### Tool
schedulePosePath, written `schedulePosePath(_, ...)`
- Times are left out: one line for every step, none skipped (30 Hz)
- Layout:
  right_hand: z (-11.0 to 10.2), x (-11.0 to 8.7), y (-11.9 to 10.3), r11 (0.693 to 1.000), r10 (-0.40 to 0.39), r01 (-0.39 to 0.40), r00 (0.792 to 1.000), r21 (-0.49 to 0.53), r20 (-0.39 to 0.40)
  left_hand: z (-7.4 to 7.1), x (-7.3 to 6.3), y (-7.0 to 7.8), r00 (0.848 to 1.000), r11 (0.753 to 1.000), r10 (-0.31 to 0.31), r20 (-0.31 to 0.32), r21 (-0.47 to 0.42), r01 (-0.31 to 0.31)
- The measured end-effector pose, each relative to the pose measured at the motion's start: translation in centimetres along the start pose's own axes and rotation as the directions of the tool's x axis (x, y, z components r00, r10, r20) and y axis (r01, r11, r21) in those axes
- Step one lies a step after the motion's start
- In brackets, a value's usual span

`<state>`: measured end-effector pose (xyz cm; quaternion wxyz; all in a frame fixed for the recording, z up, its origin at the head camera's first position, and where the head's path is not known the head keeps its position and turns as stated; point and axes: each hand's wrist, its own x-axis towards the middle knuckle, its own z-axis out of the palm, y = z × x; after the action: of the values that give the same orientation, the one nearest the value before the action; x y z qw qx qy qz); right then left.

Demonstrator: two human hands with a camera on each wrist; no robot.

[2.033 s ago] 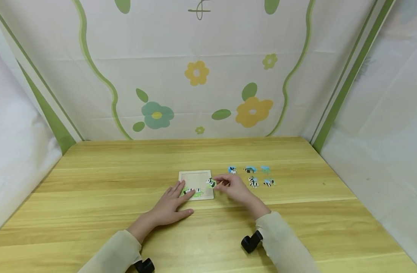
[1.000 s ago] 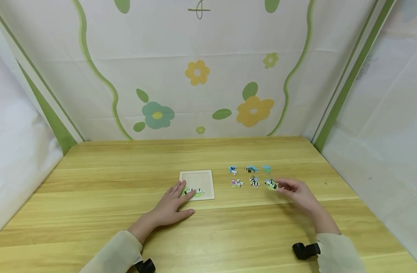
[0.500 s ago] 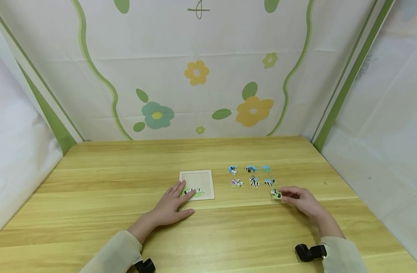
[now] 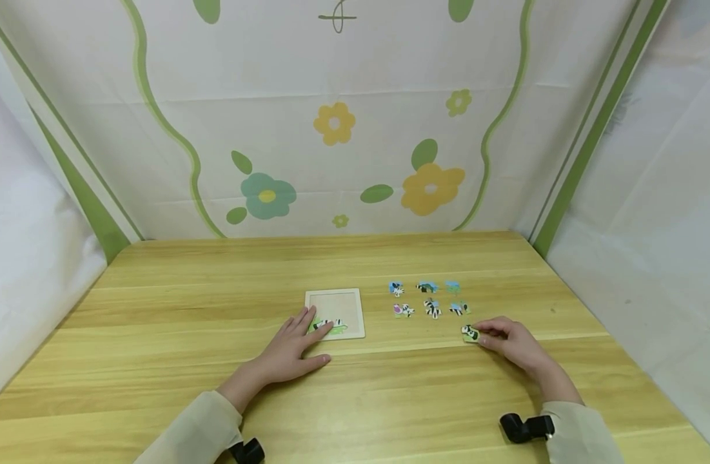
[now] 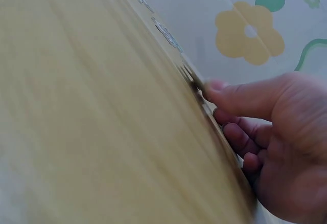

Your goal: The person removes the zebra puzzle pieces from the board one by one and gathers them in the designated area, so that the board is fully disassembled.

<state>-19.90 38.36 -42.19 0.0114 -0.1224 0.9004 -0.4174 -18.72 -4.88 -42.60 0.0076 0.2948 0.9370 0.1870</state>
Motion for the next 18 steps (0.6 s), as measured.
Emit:
schedulePosePath(-0.01, 0.00, 0.00, 1.000, 0.003, -0.003, 1.000, -0.010, 0.004, -0.01, 0.00, 0.01, 1.000, 1.000, 0.000, 0.001, -0.001, 0.000)
schedulePosePath(-0.01, 0.01, 0.00, 1.000, 0.006, -0.006, 1.000, -0.014, 0.004, -0.02, 0.00, 0.02, 1.000, 1.000, -0.001, 0.001, -0.002, 0.001)
schedulePosePath(-0.01, 0.02, 0.00, 1.000, 0.010, -0.010, 1.000, -0.015, 0.003, -0.03, 0.01, 0.03, 1.000, 1.000, 0.000, 0.001, -0.003, 0.000)
schedulePosePath(-0.01, 0.02, 0.00, 1.000, 0.015, -0.015, 1.000, -0.015, 0.004, -0.02, 0.03, 0.03, 1.000, 1.000, 0.002, 0.001, -0.002, -0.002)
schedulePosePath(-0.02, 0.02, -0.02, 1.000, 0.020, -0.020, 1.000, -0.015, 0.006, -0.03, 0.04, 0.04, 1.000, 1.000, 0.002, 0.002, -0.003, -0.002)
schedulePosePath(-0.02, 0.03, -0.03, 1.000, 0.025, -0.025, 1.000, -0.014, 0.007, -0.03, 0.06, 0.04, 1.000, 1.000, 0.003, 0.001, -0.004, -0.003)
schedulePosePath(-0.03, 0.03, -0.04, 0.999, 0.032, -0.032, 0.999, -0.012, 0.009, -0.04, 0.07, 0.06, 1.000, 1.000, 0.003, 0.001, -0.004, -0.003)
schedulePosePath(-0.03, 0.03, -0.05, 0.999, 0.037, -0.037, 0.999, -0.009, 0.008, -0.05, 0.08, 0.07, 1.000, 1.000, 0.004, 0.000, -0.006, -0.004)
schedulePosePath(-0.03, 0.03, -0.05, 0.999, 0.043, -0.043, 0.999, -0.008, 0.009, -0.05, 0.08, 0.06, 1.000, 1.000, 0.004, -0.001, -0.006, -0.004)
schedulePosePath(-0.02, 0.04, -0.05, 0.999, 0.046, -0.046, 0.999, -0.008, 0.010, -0.04, 0.10, 0.04, 1.000, 1.000, 0.005, -0.002, -0.007, -0.005)
schedulePosePath(-0.01, 0.06, -0.04, 0.999, 0.047, -0.047, 0.999, -0.011, 0.010, -0.04, 0.11, 0.03, 1.000, 1.000, 0.004, -0.002, -0.009, -0.004)
schedulePosePath(0.00, 0.08, -0.02, 0.999, 0.047, -0.047, 0.999, -0.015, 0.009, -0.03, 0.11, 0.01, 1.000, 1.000, 0.004, -0.002, -0.008, -0.004)
schedulePosePath(0.01, 0.10, 0.00, 0.999, 0.047, -0.047, 0.999, -0.017, 0.009, -0.03, 0.12, -0.01, 1.000, 1.000, 0.002, -0.001, -0.008, -0.002)
schedulePosePath(0.03, 0.13, 0.02, 0.999, 0.046, -0.046, 0.999, -0.021, 0.009, -0.02, 0.13, -0.03, 1.000, 1.000, 0.002, -0.002, -0.007, -0.002)
schedulePosePath(0.05, 0.15, 0.04, 0.999, 0.046, -0.046, 0.999, -0.024, 0.008, 0.01, 0.15, -0.06, 1.000, 1.000, 0.001, -0.001, -0.005, -0.001)
schedulePosePath(0.07, 0.17, 0.05, 0.999, 0.046, -0.045, 0.999, -0.025, 0.008, 0.02, 0.15, -0.09, 1.000, 1.000, -0.001, -0.001, -0.004, 0.001)
schedulePosePath(0.09, 0.19, 0.06, 0.999, 0.044, -0.044, 0.999, -0.028, 0.008, 0.02, 0.14, -0.09, 1.000, 1.000, -0.004, 0.001, -0.004, 0.004)
schedulePosePath(0.11, 0.20, 0.07, 0.999, 0.043, -0.043, 0.999, -0.029, 0.009, 0.03, 0.14, -0.11, 1.000, 1.000, -0.004, 0.001, -0.003, 0.004)
